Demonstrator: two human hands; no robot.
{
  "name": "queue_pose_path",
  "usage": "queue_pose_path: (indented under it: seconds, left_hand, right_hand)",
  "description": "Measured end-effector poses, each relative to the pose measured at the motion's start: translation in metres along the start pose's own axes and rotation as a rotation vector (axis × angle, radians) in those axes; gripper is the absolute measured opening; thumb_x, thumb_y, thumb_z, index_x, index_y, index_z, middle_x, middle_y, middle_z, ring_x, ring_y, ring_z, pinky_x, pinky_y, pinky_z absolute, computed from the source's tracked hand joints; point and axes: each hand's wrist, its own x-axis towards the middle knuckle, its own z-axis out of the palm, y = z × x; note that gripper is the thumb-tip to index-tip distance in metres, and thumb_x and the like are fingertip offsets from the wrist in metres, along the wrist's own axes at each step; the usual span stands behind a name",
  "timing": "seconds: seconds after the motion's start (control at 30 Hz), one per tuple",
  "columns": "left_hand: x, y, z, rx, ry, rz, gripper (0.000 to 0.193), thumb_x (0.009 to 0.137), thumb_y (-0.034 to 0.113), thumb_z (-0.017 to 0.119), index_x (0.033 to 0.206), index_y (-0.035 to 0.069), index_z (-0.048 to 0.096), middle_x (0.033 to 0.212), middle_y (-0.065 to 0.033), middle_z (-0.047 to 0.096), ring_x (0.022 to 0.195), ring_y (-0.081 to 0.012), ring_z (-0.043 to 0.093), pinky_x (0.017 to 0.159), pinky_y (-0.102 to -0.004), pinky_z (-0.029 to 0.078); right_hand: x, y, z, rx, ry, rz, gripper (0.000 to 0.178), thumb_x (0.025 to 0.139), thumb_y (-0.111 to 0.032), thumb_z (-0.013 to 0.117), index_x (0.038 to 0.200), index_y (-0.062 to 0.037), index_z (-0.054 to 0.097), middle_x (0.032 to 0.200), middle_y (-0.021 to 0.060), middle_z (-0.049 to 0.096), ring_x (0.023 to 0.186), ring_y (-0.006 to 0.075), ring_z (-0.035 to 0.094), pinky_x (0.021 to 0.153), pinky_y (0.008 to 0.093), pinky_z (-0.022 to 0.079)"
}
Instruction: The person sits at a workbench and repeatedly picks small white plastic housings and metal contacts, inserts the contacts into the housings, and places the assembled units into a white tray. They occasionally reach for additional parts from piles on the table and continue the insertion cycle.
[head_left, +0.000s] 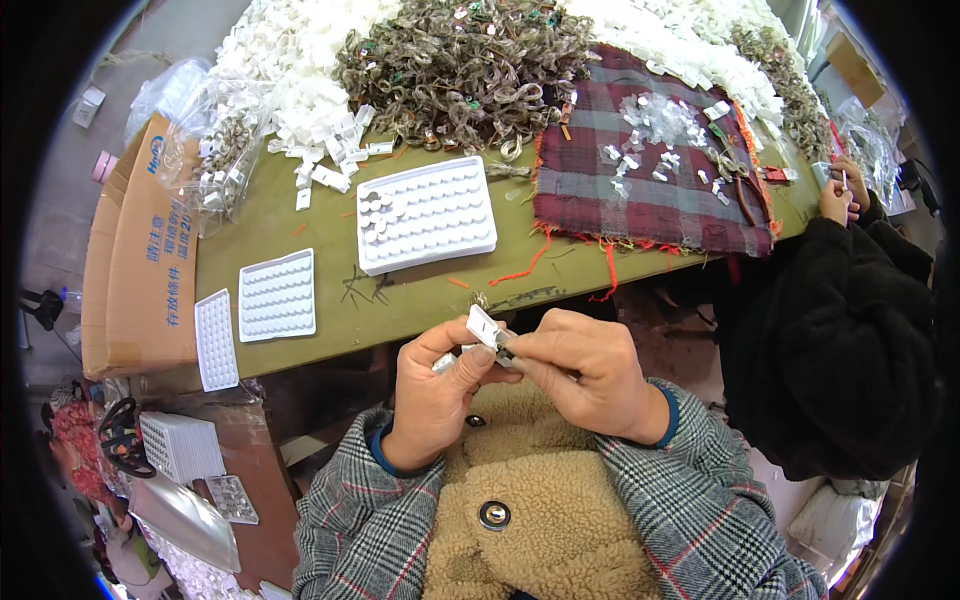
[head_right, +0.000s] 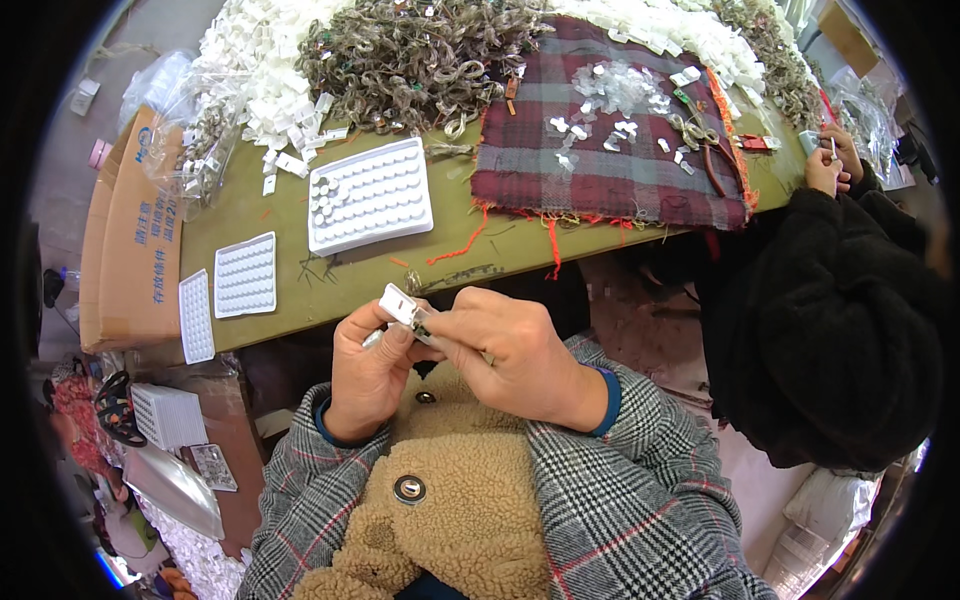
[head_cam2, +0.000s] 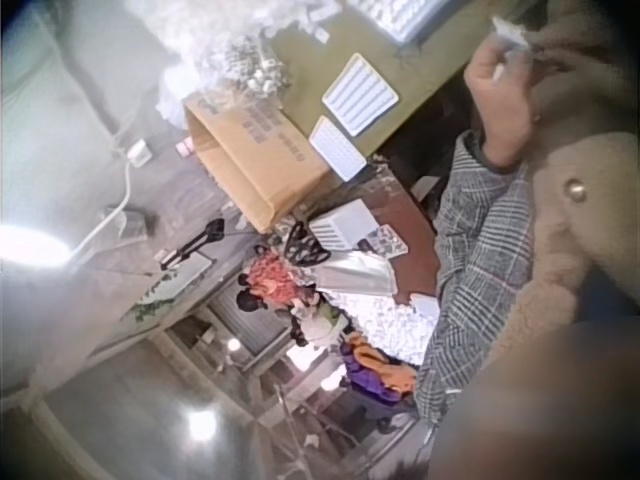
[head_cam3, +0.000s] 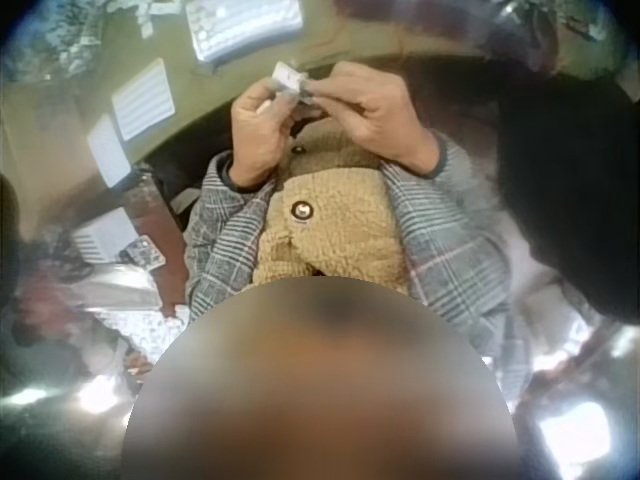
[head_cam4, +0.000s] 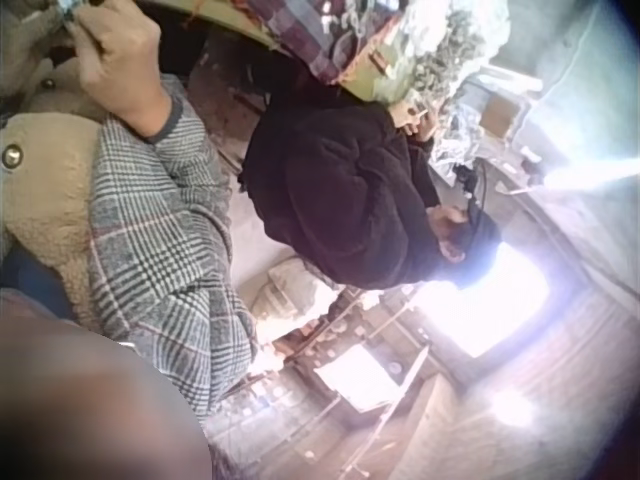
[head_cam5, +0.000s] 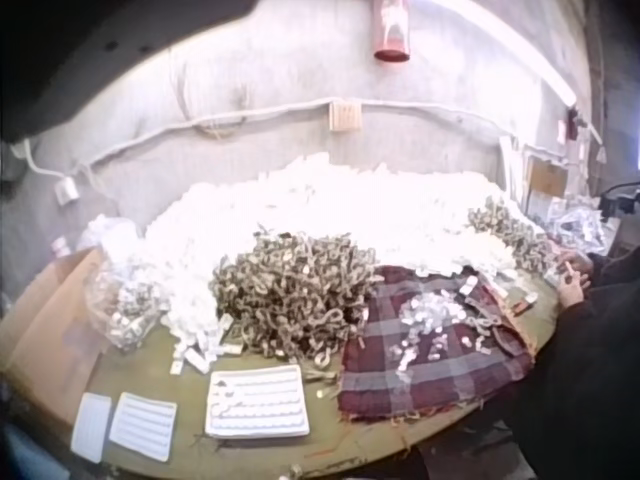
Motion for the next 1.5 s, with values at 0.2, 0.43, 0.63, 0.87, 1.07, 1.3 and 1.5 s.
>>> queue_pose_path:
  seconds: [0.2,0.43,0.63,0.87,1.07,1.3,1.5]
  left_hand:
    - [0.005,0.004,0.000,-0.007,0.088,0.006,0.029,0.096,0.011,0.065,0.119,-0.006,0.061,0.114,-0.0166,0.067,0.102,-0.0229,0.068,0.086,-0.0377,0.061]
    - [-0.003,0.012,0.008,0.236,0.134,0.189,0.024,0.088,-0.004,0.070,0.111,-0.007,0.062,0.108,-0.0160,0.068,0.083,-0.0172,0.069,0.075,-0.0306,0.062]
    - [-0.002,0.010,0.009,0.144,0.042,0.288,0.019,0.085,-0.002,0.074,0.099,-0.002,0.060,0.108,-0.0158,0.064,0.076,-0.0136,0.067,0.062,-0.0258,0.061]
    - [-0.007,0.011,0.014,0.327,0.013,0.328,0.022,0.084,-0.003,0.076,0.098,-0.002,0.060,0.108,-0.0159,0.064,0.084,-0.0148,0.068,0.066,-0.0265,0.062]
    - [-0.007,0.008,0.011,0.363,-0.003,0.347,0.022,0.084,-0.002,0.076,0.099,-0.003,0.060,0.107,-0.0161,0.064,0.084,-0.0158,0.068,0.070,-0.0286,0.062]
    - [-0.004,0.001,0.005,0.002,-0.024,0.170,0.025,0.091,0.008,0.070,0.110,-0.003,0.058,0.111,-0.0199,0.065,0.082,-0.0173,0.068,0.068,-0.0286,0.062]
    - [-0.004,0.007,-0.004,-0.318,-0.024,-0.028,0.029,0.098,0.014,0.062,0.122,-0.002,0.058,0.109,-0.0186,0.067,0.081,-0.0179,0.067,0.067,-0.0287,0.063]
  right_hand:
    - [0.008,0.000,0.011,-0.223,0.030,-0.194,0.035,0.076,0.006,0.068,0.111,0.0032,0.067,0.082,0.0105,0.058,0.070,0.0255,0.058,0.063,0.0352,0.048]
    - [0.010,-0.005,0.010,-0.001,0.136,-0.104,0.027,0.083,0.007,0.064,0.109,0.0046,0.065,0.085,0.0123,0.058,0.072,0.0249,0.057,0.065,0.0329,0.048]
    - [0.003,-0.015,0.007,0.102,0.107,0.101,0.013,0.081,0.006,0.066,0.094,0.0030,0.062,0.083,0.0126,0.057,0.068,0.0213,0.059,0.060,0.0288,0.048]
    - [0.001,-0.015,0.009,-0.010,0.134,0.039,0.015,0.078,0.004,0.070,0.090,0.0008,0.062,0.076,0.0095,0.056,0.062,0.0180,0.060,0.054,0.0286,0.049]
    - [0.001,-0.012,0.012,-0.039,0.172,0.047,0.012,0.079,0.002,0.071,0.087,0.0007,0.061,0.075,0.0080,0.057,0.060,0.0158,0.060,0.052,0.0277,0.048]
    - [-0.001,-0.006,0.014,0.417,0.041,0.519,0.012,0.086,-0.006,0.069,0.091,0.0042,0.064,0.075,0.0017,0.060,0.064,0.0032,0.051,0.056,0.0205,0.041]
    - [0.011,-0.009,0.013,-0.117,0.251,0.027,0.017,0.077,0.000,0.069,0.094,0.0013,0.066,0.095,0.0112,0.064,0.084,0.0228,0.062,0.071,0.0322,0.048]
